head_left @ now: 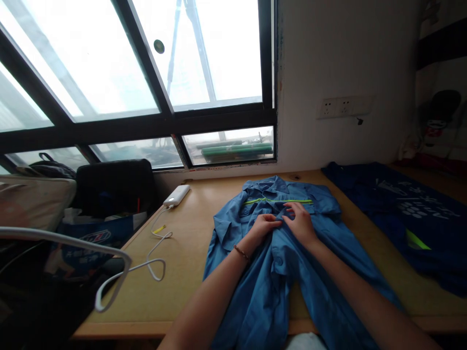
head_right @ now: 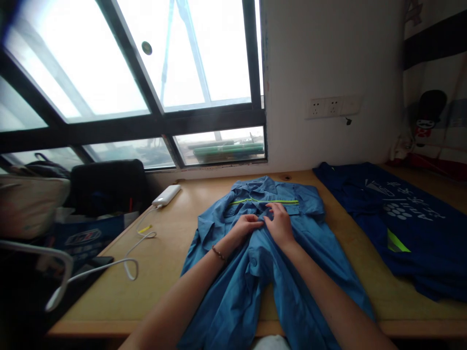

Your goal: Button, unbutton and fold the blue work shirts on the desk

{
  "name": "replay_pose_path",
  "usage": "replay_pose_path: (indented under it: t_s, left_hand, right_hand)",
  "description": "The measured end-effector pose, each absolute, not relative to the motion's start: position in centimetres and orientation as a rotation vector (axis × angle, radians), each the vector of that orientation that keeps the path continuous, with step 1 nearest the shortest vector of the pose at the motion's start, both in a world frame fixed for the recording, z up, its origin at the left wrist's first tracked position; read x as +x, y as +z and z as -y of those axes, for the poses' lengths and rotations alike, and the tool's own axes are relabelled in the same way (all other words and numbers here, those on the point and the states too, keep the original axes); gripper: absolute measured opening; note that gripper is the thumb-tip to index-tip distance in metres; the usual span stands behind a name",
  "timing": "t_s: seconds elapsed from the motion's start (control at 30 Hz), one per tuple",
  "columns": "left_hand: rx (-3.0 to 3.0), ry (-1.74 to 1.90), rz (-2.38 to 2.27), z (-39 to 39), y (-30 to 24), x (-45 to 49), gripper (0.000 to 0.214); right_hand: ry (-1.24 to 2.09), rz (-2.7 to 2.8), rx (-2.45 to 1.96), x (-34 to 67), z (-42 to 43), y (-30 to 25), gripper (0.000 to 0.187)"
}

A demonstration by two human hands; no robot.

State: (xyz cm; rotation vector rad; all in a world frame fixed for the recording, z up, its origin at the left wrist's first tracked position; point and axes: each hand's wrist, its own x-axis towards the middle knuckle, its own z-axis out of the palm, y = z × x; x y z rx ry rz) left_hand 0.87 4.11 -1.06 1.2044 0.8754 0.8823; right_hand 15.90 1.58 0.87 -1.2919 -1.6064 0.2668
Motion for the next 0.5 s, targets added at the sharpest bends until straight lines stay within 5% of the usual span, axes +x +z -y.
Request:
replay_pose_path:
  t_s: [0.17,0.5]
  left_hand:
    - [1.016,0.868,-0.795,-5.4,-0.7,-0.7,0.028]
    - [0.935,0.812,-0.717,-5.1,-0.3,-1.4,0.022]
  right_hand:
    - [0.025,1.967,-1.152,13.8,0.4,0.5,0.013]
    - [-0.229,1.996,-1.107,13.9,1.0,0.2,0.020]
